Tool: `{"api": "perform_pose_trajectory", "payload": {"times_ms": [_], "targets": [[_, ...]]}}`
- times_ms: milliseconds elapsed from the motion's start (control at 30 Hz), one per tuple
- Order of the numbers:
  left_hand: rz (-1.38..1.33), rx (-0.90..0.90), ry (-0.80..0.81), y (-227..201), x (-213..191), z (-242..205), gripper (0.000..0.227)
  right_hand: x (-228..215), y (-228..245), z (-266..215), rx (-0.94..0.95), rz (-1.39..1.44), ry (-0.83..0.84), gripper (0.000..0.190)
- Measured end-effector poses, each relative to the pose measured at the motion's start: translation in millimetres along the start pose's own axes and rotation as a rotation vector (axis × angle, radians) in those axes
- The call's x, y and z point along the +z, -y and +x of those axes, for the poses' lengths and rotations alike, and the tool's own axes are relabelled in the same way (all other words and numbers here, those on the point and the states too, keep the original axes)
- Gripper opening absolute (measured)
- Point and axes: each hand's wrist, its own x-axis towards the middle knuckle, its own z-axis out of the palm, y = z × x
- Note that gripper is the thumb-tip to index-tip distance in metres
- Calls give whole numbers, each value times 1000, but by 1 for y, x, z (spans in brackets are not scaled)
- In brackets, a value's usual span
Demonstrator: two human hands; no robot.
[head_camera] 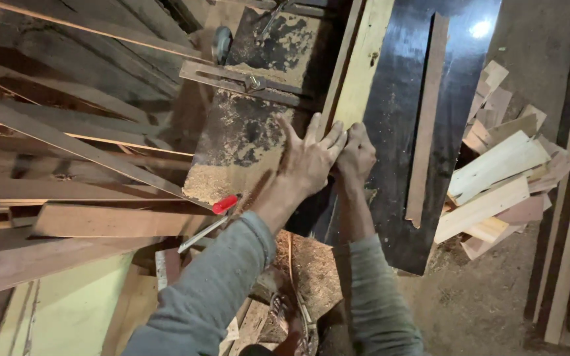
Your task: Ripping thin wooden boards into strips using a table saw
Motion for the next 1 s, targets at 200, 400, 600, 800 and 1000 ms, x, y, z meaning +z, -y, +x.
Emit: {"api": "perform_pose_trajectory", "payload": {"times_ms": [200, 400, 600, 800, 1000], "targets": [[-21, 32, -45, 0, -17, 6, 85, 2, -2, 20, 11, -59, 22, 53], [-132, 31, -26, 21, 23, 33, 73, 6, -9, 35, -67, -58, 20, 48], [-1119, -85, -539, 30, 60, 58, 60, 13, -4, 48, -64, 33, -11, 48], [-1678, -613, -377, 22, 93, 117, 58, 16, -13, 63, -81, 20, 0, 46], [-1781, -507, -278, 11, 34, 79, 88, 17, -11, 76, -96, 48, 1, 50]]}}
